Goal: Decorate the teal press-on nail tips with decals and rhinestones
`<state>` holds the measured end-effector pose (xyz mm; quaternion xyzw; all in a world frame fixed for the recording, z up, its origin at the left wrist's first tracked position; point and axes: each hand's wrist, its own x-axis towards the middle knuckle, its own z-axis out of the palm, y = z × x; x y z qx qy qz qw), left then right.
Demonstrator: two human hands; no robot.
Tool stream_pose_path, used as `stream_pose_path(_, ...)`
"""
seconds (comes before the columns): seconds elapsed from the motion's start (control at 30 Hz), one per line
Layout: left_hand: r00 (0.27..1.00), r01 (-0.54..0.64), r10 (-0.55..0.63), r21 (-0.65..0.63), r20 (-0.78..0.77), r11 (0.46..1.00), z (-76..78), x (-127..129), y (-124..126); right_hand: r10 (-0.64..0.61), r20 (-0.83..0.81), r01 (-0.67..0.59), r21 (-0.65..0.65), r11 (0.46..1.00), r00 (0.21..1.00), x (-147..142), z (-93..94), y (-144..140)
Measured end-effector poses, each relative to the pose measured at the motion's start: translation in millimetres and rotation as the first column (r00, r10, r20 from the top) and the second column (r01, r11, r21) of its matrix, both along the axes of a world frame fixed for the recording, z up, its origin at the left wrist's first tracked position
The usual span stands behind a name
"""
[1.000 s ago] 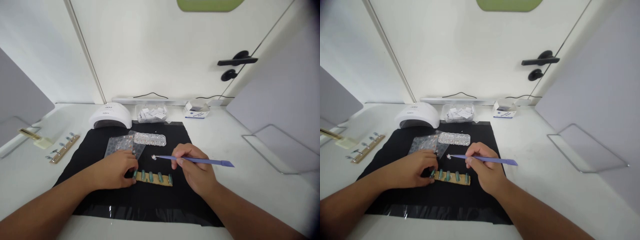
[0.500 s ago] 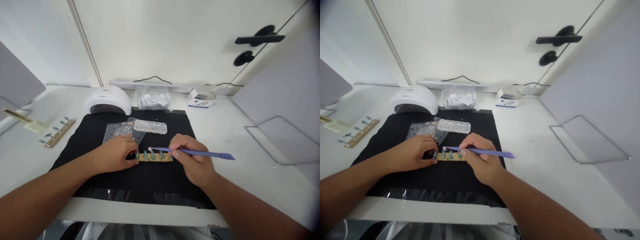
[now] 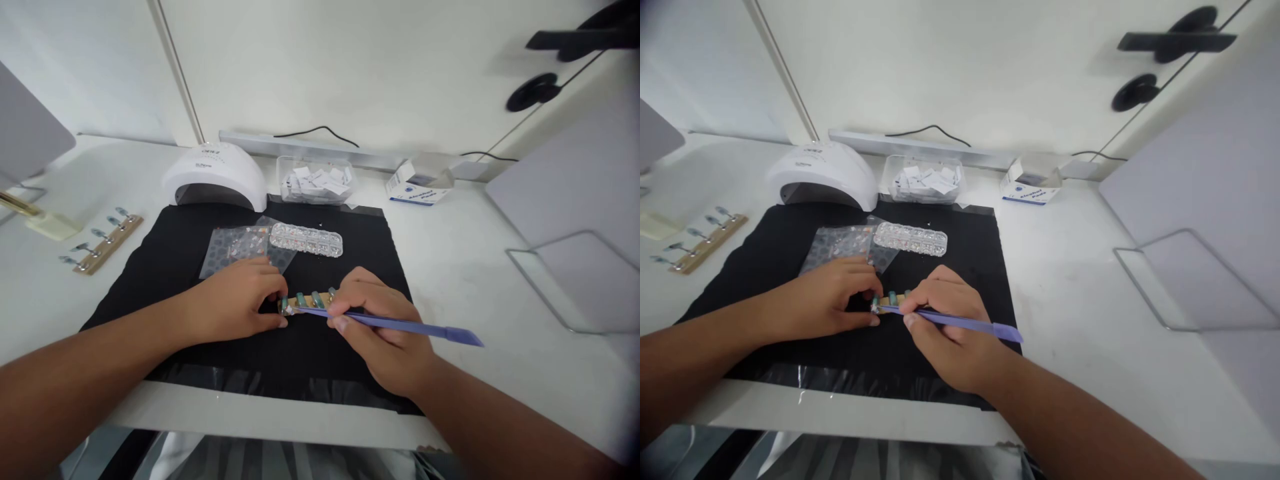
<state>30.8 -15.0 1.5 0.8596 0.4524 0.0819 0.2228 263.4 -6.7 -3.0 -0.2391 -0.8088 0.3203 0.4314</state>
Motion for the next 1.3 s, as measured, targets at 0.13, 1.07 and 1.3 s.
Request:
stream_pose_path(0.13,0.999,-0.015,0.015,0.006,0.043,1.0,-2.0,0.9,-2.2,-0.025,0.007,0.025,-0.002,1.0,1.0,0.1,-2.1,-0.5)
stream_pose_path(1.07,0.993,-0.005,0.006,-0.004,0.118,1.0,-3.0,1.6,1.0,-0.074,0.064,0.073,0.024,0.997,0.995,-5.9,-2.5,-3.9)
stream_pose_path(1.3,0.993,-0.002,0.002,0.0,0.118,1.0,-3.5,1.0,0.6,-0.069,0.062,0.067,0.027,0.997,0.996,-7.1,-2.4,-3.1)
